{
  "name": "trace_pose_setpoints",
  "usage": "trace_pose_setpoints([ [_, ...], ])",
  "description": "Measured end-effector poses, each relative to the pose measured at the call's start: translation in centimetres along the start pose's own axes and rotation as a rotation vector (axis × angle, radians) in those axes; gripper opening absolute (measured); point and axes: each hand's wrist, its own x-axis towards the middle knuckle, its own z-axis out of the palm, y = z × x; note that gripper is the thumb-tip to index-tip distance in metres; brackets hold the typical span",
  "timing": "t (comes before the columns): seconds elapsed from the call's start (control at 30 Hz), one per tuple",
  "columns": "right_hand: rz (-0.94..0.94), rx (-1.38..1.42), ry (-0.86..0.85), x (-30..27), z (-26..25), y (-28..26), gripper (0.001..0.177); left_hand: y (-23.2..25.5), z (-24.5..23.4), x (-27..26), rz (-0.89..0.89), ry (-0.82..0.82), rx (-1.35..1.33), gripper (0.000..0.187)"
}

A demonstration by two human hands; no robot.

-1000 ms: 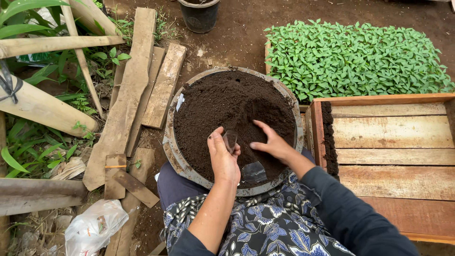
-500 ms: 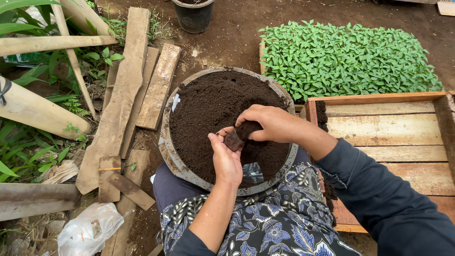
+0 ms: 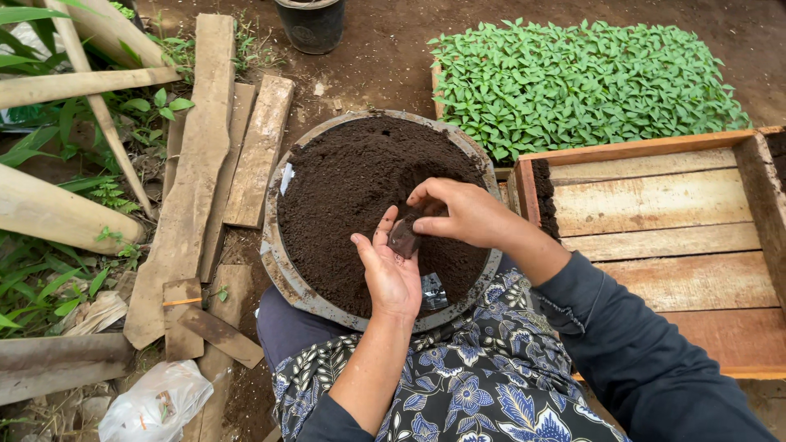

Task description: The person scoops soil from a basin on their lap, fills small plastic seedling pouches by hand, and places the filled pouches into a wooden tray. The person repeats this process continuously, handling the soil and pouches directly without tools.

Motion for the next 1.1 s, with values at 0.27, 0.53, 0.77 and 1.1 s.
trace_pose_setpoints([
  [0.27, 0.142, 0.036, 0.117, 0.1, 1.6, 4.4, 0.043, -0.9, 2.1, 1.5, -0.036, -0.182, 0.149, 0.085],
  [0.53, 0.388, -0.133, 0.447, -8.2, -2.8, 15.3, 0.042, -0.5, -1.9, 0.9, 0.637, -0.981, 2.259, 0.064],
  [0.77, 0.828, -0.238, 0.447, -21.2, 0.0, 19.8, 0.04, -1.6, -3.4, 2.1, 0.559, -0.945, 2.535, 0.072],
  [1.1, 1.036, 0.117, 0.391, -26.7, 11.4, 24.0, 0.041, -2.3, 0.2, -0.7, 0.652, -0.683, 2.021, 0.008],
])
